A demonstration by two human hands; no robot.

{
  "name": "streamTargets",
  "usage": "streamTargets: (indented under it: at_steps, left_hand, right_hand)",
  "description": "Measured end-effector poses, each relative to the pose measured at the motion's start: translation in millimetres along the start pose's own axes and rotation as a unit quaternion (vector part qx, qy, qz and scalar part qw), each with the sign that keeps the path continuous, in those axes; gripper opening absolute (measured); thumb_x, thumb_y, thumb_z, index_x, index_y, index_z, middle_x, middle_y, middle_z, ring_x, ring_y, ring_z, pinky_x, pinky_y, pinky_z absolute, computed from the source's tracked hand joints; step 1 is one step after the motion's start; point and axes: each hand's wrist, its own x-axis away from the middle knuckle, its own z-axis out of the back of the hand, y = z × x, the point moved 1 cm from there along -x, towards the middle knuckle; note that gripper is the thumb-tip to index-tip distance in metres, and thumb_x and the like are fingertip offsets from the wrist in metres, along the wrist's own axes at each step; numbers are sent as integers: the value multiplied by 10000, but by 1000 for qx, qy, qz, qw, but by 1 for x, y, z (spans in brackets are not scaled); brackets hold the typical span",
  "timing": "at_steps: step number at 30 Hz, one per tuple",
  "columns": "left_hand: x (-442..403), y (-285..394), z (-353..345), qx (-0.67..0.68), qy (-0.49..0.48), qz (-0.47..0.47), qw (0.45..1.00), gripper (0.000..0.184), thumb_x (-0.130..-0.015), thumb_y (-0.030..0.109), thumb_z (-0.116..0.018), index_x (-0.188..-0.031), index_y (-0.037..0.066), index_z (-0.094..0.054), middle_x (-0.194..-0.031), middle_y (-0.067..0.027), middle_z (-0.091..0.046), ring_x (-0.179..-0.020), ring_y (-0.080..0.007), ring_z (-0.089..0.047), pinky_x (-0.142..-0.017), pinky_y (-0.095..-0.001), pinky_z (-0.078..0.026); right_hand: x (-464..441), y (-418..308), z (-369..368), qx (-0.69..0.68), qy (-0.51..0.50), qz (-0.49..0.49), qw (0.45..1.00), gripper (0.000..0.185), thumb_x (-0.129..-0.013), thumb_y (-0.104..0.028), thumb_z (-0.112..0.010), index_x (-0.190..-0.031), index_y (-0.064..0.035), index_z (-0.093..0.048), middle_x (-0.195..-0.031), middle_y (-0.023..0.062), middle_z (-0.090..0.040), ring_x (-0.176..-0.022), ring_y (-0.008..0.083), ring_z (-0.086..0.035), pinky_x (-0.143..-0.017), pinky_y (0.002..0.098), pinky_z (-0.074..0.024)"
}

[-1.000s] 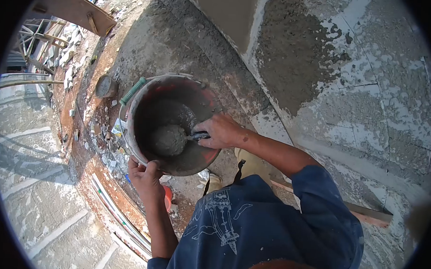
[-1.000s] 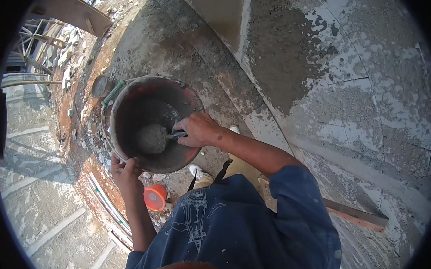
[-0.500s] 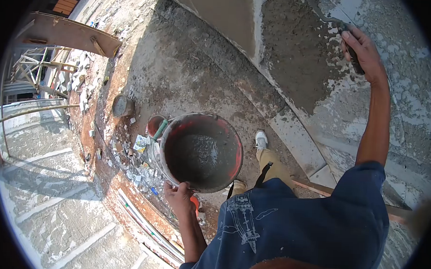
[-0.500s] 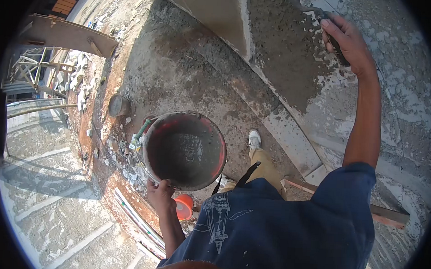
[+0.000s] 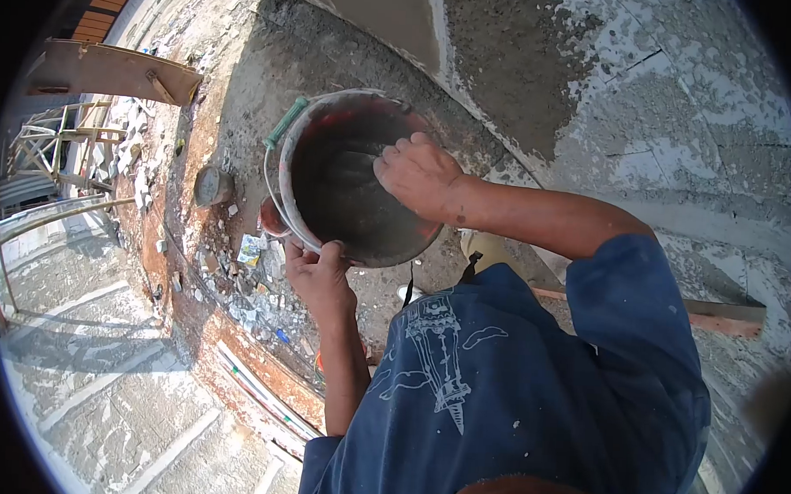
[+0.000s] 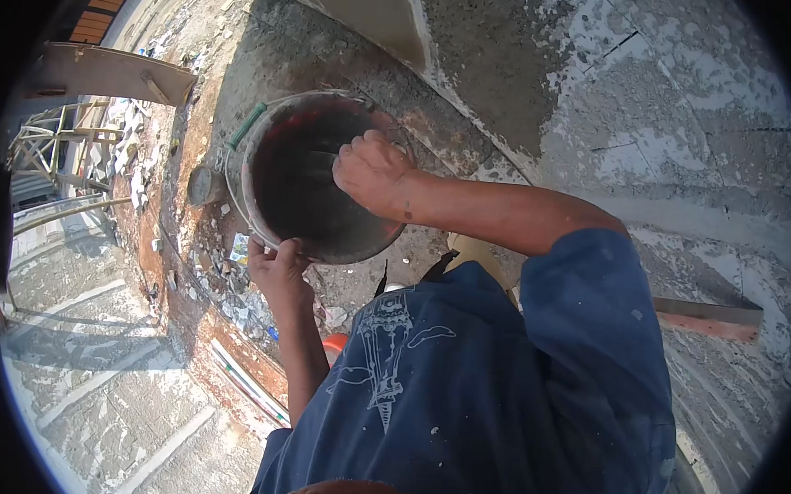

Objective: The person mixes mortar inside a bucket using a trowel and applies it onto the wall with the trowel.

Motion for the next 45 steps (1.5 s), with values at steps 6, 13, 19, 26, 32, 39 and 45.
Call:
streamTargets:
  at_steps: [6,13,19,26,32,39,45]
  left_hand:
    - [11,29,4,34,7,-73,997,206,-811,-64,-612,-967,37,-525,-868,-51,-629,-707,-91,-586,-605,-242,-510]
    - [3,26,8,36,10,-81,996,167,-825,-58,-607,-924,46,-523,-785,-10,-599,-681,-54,-539,-607,-223,-459]
    - [-3,-1,17,-3,44,-54,998,159,-813,-37,-613,-937,30,-540,-775,-9,-597,-633,-47,-521,-573,-213,-434]
    - [-9,-26,40,4,114,42,993,217,-815,-26,-633,-1008,37,-559,-840,-60,-661,-662,-107,-633,-584,-256,-559]
    - [-15,-91,52,-5,188,152,970,360,-800,-31,-625,-1142,44,-544,-919,-70,-637,-770,-165,-649,-647,-298,-568]
    - [-10,-170,45,-56,224,239,943,329,-796,-63,-601,-1099,58,-558,-857,-33,-626,-662,-112,-604,-579,-249,-502]
    - [-12,-184,29,-71,181,264,945,349,-790,-29,-611,-1122,75,-584,-854,-8,-644,-643,-81,-584,-518,-220,-442]
  right_hand:
    - [-37,36,59,112,-40,5,993,138,-854,-125,-625,-954,-78,-707,-908,100,-705,-885,266,-714,-772,410,-536]
    - [-42,58,19,-99,-112,8,989,354,-806,-235,-730,-1112,-57,-734,-937,158,-748,-916,349,-727,-833,460,-581]
    - [-31,27,-63,-239,-116,28,964,501,-786,-367,-740,-1195,-78,-731,-1012,158,-753,-969,354,-717,-897,463,-555]
    - [-27,-20,-96,-323,-109,17,940,439,-822,-372,-713,-1203,-156,-735,-1012,147,-753,-965,359,-716,-925,482,-540]
    - [-14,0,-140,-503,-194,-30,841,470,-828,-382,-739,-1230,-140,-720,-1007,139,-756,-889,348,-724,-831,465,-560]
    - [40,186,-305,-777,-285,-238,507,381,-961,-299,-711,-1210,-11,-696,-803,-7,-661,-667,73,-605,-614,260,-499]
    - [69,328,-202,-574,65,-416,703,270,-969,-302,-689,-1030,-39,-697,-792,-22,-633,-644,63,-547,-610,265,-449]
